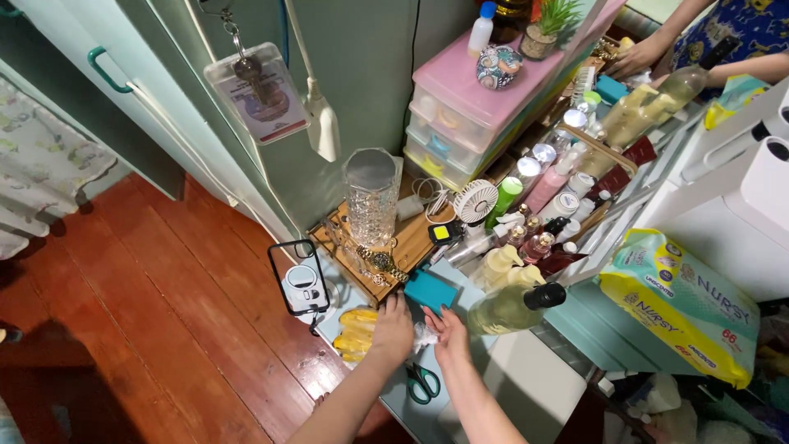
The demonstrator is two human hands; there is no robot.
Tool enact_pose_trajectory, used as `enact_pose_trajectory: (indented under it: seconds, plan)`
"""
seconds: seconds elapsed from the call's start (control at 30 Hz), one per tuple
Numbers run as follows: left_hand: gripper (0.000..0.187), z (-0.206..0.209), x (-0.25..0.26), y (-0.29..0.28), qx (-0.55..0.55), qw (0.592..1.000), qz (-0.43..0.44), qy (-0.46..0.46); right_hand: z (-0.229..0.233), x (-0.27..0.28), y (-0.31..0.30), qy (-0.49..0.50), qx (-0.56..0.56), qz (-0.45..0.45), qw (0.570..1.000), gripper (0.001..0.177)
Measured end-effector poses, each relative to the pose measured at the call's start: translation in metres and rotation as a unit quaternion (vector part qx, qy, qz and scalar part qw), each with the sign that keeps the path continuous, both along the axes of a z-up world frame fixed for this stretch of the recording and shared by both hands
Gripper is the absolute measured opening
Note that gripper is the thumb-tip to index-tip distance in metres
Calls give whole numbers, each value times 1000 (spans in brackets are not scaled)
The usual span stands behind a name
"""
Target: Organizing and checking various cosmetic and personal care items on a dresser.
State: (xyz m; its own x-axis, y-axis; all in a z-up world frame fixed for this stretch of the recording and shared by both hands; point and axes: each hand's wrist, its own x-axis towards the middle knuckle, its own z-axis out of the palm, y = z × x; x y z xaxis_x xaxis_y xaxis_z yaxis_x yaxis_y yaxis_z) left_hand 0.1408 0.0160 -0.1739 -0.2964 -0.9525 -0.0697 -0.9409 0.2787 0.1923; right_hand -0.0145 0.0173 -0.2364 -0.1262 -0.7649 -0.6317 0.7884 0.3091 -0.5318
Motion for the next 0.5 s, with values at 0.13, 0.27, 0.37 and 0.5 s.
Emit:
enact_pose_trajectory:
  seconds: [0.13, 0.27, 0.37, 0.5]
  plan:
    - [42, 23, 9, 1, 49, 996, 16, 77, -40, -1, 1, -71, 20, -6, 997, 27]
    - [44, 23, 13, 2, 31, 993, 16, 112, -47, 4, 0, -58, 5, 7, 998, 28]
    - [49, 29, 13, 2, 45, 989, 25, 136, -35, 3, -2, -41, 2, 24, 999, 27]
    - [63, 58, 14, 10, 65, 983, 43, 168, -2, 1, -1, 20, -9, 45, 999, 17]
